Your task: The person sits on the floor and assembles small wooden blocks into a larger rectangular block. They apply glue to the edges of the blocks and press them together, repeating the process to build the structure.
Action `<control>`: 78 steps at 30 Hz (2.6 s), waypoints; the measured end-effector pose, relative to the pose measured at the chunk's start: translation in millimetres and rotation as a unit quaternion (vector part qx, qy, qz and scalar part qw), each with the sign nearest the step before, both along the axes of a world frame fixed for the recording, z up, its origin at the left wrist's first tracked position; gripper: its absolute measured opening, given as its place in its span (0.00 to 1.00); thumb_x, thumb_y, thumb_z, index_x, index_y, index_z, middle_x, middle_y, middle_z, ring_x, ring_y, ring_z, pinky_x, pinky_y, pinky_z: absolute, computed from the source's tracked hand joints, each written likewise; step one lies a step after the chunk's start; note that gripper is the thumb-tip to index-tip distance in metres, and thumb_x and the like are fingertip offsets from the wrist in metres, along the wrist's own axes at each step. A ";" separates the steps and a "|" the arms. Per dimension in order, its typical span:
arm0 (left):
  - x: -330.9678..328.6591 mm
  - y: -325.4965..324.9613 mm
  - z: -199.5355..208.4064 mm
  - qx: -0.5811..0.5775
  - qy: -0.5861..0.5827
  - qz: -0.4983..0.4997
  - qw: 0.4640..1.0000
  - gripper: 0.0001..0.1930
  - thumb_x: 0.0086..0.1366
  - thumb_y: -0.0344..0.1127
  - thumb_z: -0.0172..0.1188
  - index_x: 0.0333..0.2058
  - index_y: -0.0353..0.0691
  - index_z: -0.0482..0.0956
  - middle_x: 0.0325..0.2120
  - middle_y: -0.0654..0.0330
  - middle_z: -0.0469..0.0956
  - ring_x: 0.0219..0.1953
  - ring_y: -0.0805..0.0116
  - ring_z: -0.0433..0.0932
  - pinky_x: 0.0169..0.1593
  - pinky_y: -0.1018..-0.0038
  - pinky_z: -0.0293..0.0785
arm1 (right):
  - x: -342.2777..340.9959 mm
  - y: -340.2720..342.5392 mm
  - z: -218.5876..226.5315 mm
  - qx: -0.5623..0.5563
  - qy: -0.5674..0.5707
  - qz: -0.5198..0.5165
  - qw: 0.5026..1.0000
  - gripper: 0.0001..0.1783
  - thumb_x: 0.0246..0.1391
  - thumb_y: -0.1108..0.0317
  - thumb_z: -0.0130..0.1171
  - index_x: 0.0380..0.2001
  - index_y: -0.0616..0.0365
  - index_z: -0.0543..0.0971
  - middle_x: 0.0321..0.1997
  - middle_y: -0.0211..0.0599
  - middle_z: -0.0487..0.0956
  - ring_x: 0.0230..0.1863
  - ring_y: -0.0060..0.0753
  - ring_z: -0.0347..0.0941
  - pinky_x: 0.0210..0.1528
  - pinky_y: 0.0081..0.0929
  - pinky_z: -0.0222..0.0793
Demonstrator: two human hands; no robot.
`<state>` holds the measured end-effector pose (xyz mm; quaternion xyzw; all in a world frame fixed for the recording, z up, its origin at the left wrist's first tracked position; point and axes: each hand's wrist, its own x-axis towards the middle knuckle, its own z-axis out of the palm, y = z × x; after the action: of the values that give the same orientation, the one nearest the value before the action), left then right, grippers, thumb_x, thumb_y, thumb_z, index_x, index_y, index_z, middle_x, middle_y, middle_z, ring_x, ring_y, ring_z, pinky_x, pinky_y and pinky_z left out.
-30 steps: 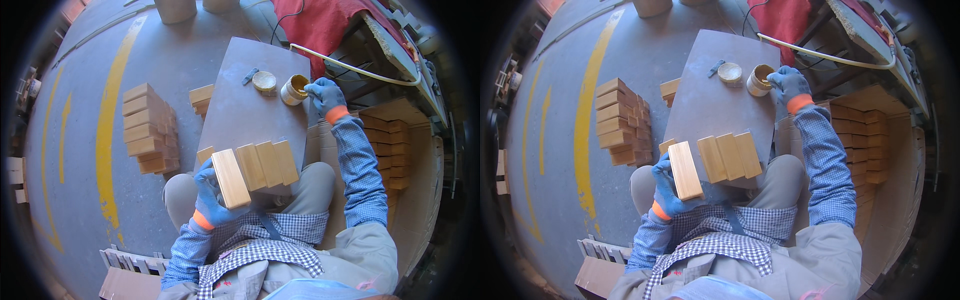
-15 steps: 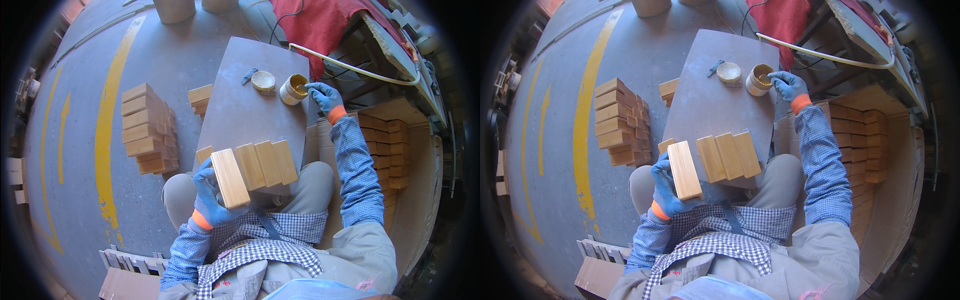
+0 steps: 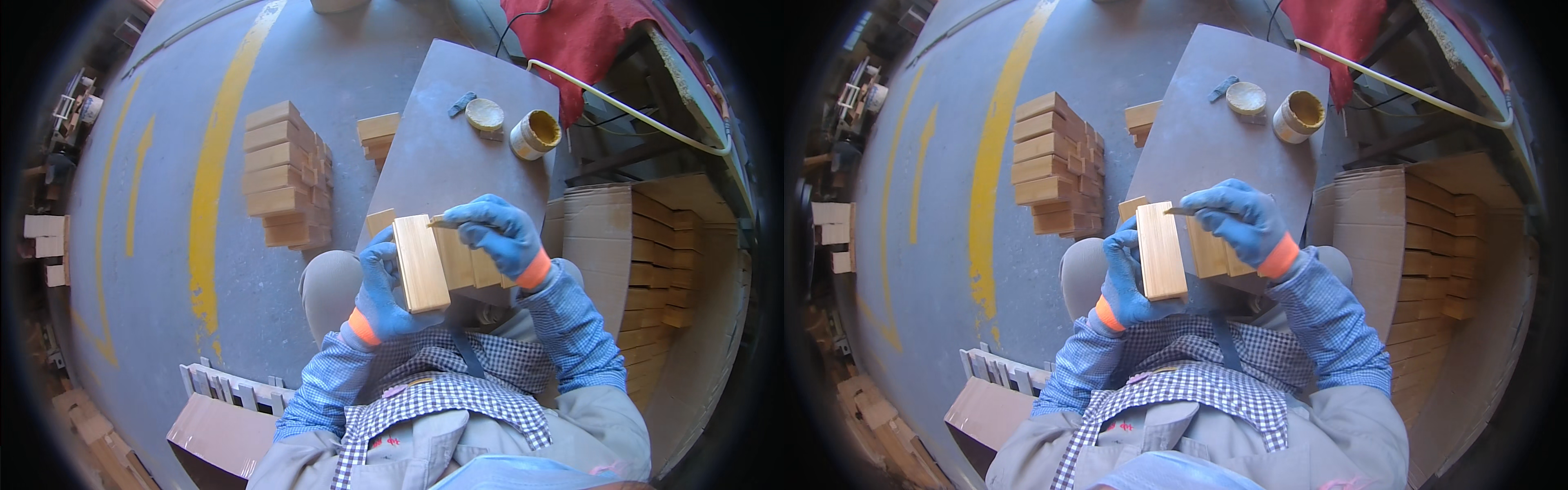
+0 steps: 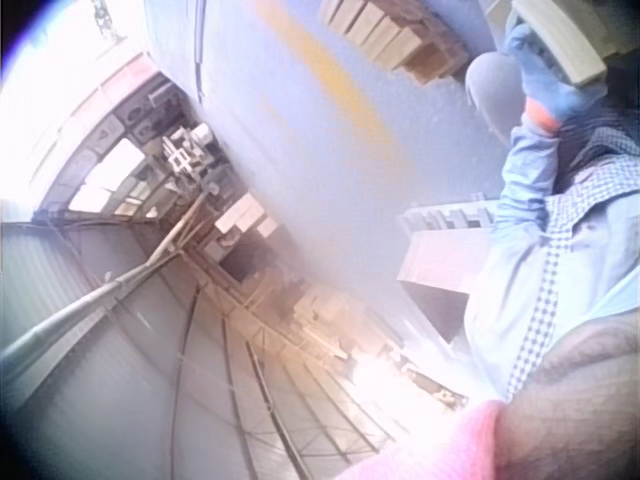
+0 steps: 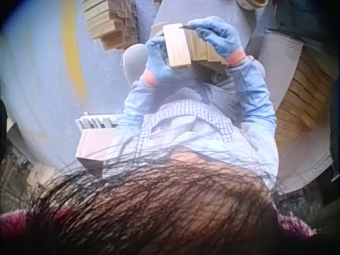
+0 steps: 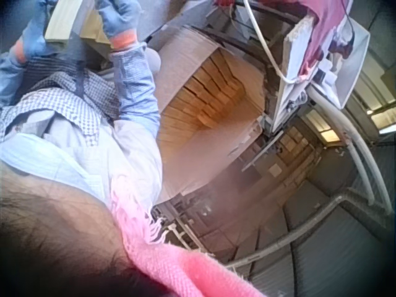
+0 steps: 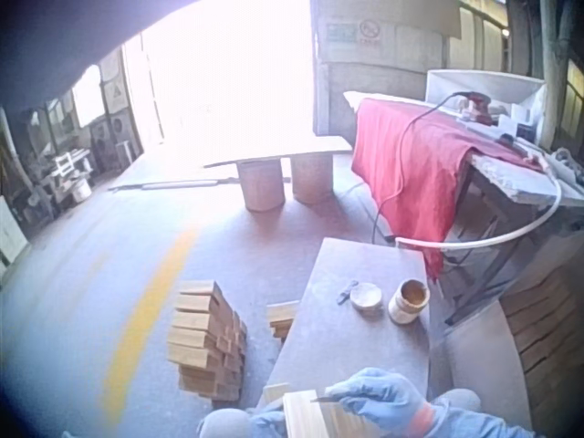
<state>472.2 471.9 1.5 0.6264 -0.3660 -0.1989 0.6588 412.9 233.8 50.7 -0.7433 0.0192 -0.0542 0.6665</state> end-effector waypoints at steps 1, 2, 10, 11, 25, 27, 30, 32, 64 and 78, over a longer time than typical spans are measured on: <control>0.1 0.6 -0.7 0.000 0.009 -0.002 1.000 0.52 0.41 0.41 0.83 0.60 0.46 0.53 0.66 0.48 0.56 0.65 0.52 0.67 0.66 0.55 0.69 | 4.5 8.0 -1.5 -0.063 -0.044 0.005 0.997 0.12 0.61 0.74 0.61 0.48 0.56 0.84 0.41 0.34 0.81 0.40 0.29 0.78 0.45 0.25 0.77; 0.2 0.8 -1.3 -0.001 0.018 -0.005 1.000 0.52 0.41 0.41 0.82 0.60 0.47 0.53 0.66 0.49 0.56 0.65 0.53 0.67 0.66 0.55 0.69 | 8.0 12.9 -2.5 -0.095 -0.063 0.006 0.994 0.12 0.61 0.73 0.62 0.48 0.55 0.84 0.41 0.35 0.81 0.40 0.31 0.79 0.44 0.26 0.78; -1.2 1.5 -3.6 -0.023 0.063 -0.014 0.998 0.53 0.42 0.41 0.82 0.61 0.47 0.54 0.65 0.51 0.57 0.64 0.53 0.68 0.66 0.56 0.69 | 19.8 16.9 -7.1 -0.221 -0.106 0.022 0.969 0.11 0.61 0.69 0.63 0.46 0.53 0.85 0.39 0.38 0.81 0.40 0.38 0.80 0.41 0.30 0.79; -1.4 1.8 -3.6 -0.020 0.065 -0.014 0.998 0.53 0.41 0.41 0.82 0.61 0.48 0.53 0.65 0.51 0.57 0.64 0.53 0.68 0.66 0.56 0.68 | 20.2 17.4 -7.5 -0.224 -0.114 0.023 0.967 0.11 0.61 0.69 0.63 0.46 0.53 0.85 0.39 0.38 0.81 0.40 0.38 0.80 0.41 0.30 0.79; -0.1 2.2 -6.7 0.001 0.048 -0.011 0.999 0.55 0.40 0.45 0.83 0.61 0.50 0.53 0.65 0.50 0.57 0.64 0.51 0.68 0.66 0.55 0.70 | 22.1 17.9 -14.1 -0.249 -0.116 0.038 0.961 0.14 0.61 0.71 0.63 0.49 0.51 0.84 0.40 0.35 0.82 0.41 0.35 0.79 0.44 0.30 0.79; -0.9 2.9 -6.3 -0.005 0.057 -0.013 0.998 0.54 0.40 0.45 0.83 0.61 0.49 0.53 0.65 0.50 0.57 0.64 0.51 0.68 0.66 0.55 0.69 | 21.6 18.5 -14.3 -0.246 -0.130 0.036 0.960 0.13 0.60 0.70 0.63 0.48 0.50 0.84 0.39 0.36 0.81 0.40 0.37 0.79 0.41 0.30 0.80; -1.3 3.4 -5.2 -0.005 0.058 -0.016 0.998 0.54 0.40 0.44 0.83 0.61 0.49 0.53 0.65 0.50 0.57 0.64 0.51 0.68 0.66 0.56 0.69 | 19.6 19.3 -13.8 -0.234 -0.140 0.041 0.961 0.13 0.60 0.69 0.63 0.48 0.50 0.85 0.38 0.37 0.80 0.39 0.38 0.79 0.41 0.30 0.80; -0.3 2.5 -5.1 -0.009 0.045 -0.018 0.999 0.54 0.41 0.44 0.83 0.61 0.49 0.53 0.65 0.50 0.57 0.64 0.51 0.68 0.66 0.56 0.70 | 17.4 19.6 -12.8 -0.227 -0.140 0.046 0.963 0.13 0.60 0.70 0.63 0.48 0.49 0.85 0.39 0.37 0.80 0.40 0.38 0.79 0.42 0.30 0.79; 1.2 2.0 -6.3 0.016 0.008 -0.014 1.000 0.57 0.40 0.46 0.83 0.60 0.50 0.49 0.66 0.48 0.54 0.65 0.48 0.66 0.66 0.53 0.70 | -8.3 21.7 -3.9 -0.254 -0.154 0.086 0.951 0.17 0.57 0.75 0.61 0.50 0.47 0.84 0.40 0.36 0.80 0.40 0.38 0.78 0.43 0.31 0.79; 0.7 0.6 -3.4 -0.015 0.046 -0.014 0.999 0.55 0.39 0.41 0.84 0.59 0.48 0.50 0.66 0.49 0.54 0.66 0.51 0.66 0.66 0.56 0.69 | -8.5 49.7 17.0 -0.176 -0.040 -0.094 0.979 0.28 0.52 0.55 0.72 0.50 0.58 0.75 0.42 0.44 0.82 0.37 0.38 0.81 0.39 0.31 0.78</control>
<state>472.9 472.5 -1.9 0.6016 -0.3470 -0.2317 0.6812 404.4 283.5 67.7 -0.8410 0.0524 -0.1486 0.5177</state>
